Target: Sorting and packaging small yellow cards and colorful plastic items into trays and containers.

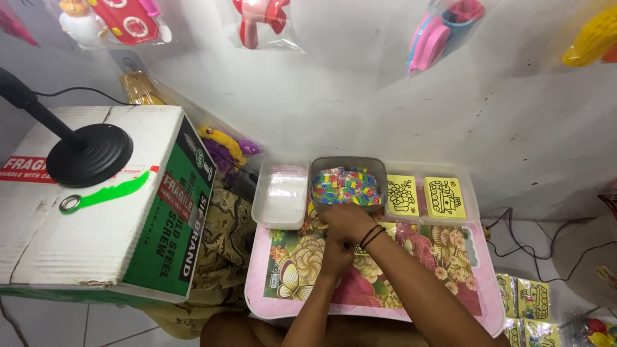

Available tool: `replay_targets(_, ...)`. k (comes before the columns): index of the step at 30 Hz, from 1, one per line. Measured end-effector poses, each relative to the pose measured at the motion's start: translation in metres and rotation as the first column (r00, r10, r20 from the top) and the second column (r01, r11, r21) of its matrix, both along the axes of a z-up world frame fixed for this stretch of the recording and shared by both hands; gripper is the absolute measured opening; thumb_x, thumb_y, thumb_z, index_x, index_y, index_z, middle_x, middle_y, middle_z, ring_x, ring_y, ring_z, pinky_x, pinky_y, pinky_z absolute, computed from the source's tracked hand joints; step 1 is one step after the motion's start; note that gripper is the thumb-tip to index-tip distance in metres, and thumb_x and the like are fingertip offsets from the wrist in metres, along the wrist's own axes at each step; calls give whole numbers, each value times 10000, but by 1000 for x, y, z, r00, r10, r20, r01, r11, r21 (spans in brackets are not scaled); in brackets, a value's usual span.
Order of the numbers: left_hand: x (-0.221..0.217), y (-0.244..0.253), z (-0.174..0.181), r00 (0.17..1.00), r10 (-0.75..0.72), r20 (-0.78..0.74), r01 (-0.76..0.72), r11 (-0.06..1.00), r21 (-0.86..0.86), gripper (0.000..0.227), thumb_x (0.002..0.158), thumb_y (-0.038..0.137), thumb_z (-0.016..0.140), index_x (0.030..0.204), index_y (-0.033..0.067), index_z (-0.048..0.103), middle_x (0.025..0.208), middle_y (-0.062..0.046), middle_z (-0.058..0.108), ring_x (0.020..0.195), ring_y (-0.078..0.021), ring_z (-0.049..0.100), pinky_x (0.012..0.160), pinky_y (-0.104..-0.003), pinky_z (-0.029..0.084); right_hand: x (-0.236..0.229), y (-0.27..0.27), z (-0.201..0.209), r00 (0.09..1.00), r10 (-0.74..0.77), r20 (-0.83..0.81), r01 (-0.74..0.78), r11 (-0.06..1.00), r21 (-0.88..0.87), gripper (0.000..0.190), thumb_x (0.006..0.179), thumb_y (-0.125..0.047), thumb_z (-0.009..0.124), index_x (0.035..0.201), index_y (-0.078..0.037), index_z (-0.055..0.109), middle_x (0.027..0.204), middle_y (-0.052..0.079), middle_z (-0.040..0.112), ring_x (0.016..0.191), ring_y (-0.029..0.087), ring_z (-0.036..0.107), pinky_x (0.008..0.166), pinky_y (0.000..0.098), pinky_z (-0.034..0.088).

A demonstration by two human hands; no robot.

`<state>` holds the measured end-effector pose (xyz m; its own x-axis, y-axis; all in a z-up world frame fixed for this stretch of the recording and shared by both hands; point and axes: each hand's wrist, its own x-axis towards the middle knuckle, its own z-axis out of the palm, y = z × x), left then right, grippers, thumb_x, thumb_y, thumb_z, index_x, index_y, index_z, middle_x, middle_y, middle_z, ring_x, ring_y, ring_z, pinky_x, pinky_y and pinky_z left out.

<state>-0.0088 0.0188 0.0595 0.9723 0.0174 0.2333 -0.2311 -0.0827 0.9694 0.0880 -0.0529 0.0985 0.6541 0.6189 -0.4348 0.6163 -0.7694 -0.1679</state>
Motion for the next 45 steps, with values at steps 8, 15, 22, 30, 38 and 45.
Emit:
replay_targets(8, 21, -8, -101, 999, -1, 39, 2, 1000, -20, 229, 790, -6, 526, 859, 25, 742, 714, -166, 629, 795, -227, 626, 736, -346, 454, -9, 0, 3, 998, 25, 50, -27, 999, 36, 258, 789, -124, 712, 1002, 16, 749, 849, 202, 724, 789, 399, 714, 702, 541, 611)
replay_targets(15, 28, -13, -135, 997, 34, 67, -38, 997, 63, 262, 771, 10, 570, 927, 23, 781, 865, -225, 726, 940, -415, 702, 788, -403, 545, -18, -5, 6, 995, 20, 93, -30, 994, 109, 212, 897, -142, 610, 924, 40, 714, 747, 179, 660, 686, 358, 676, 631, 493, 606)
replay_targets(22, 23, -10, -115, 997, 11, 73, -17, 996, 82, 366, 768, -2, 521, 1037, -31, 767, 868, -296, 701, 882, -483, 680, 721, -397, 479, -14, -10, 3, 990, 25, 136, -44, 989, 143, 268, 968, -212, 596, 840, -5, 707, 682, 154, 636, 609, 305, 651, 616, 433, 609)
replay_targets(30, 26, -13, -109, 1000, 30, -4, -29, 984, 177, 168, 810, 86, 598, 669, 70, 688, 488, -70, 518, 485, -151, 532, 532, -289, 409, -34, -26, 38, 984, -125, 124, 70, 925, 374, 136, 966, -178, 653, 1021, -77, 725, 901, 195, 745, 863, 424, 730, 770, 548, 611)
replay_targets(38, 19, -17, -93, 995, 55, -86, -39, 983, 178, 139, 898, 149, 666, 938, 16, 660, 699, -64, 670, 571, -181, 540, 578, -348, 456, -61, -98, -11, 764, -637, -102, 297, 208, 932, 54, 831, -59, 759, 809, -80, 714, 950, 35, 712, 664, 102, 637, 583, 196, 584)
replay_targets(45, 18, -13, -87, 1000, 0, -14, 1, 994, 111, 188, 972, 197, 644, 886, 32, 669, 634, -147, 648, 620, -174, 599, 609, -346, 515, -89, -159, -66, 526, -710, -469, 250, -398, 883, 95, 837, 100, 654, 829, 35, 586, 816, 213, 722, 572, 172, 625, 532, 323, 542)
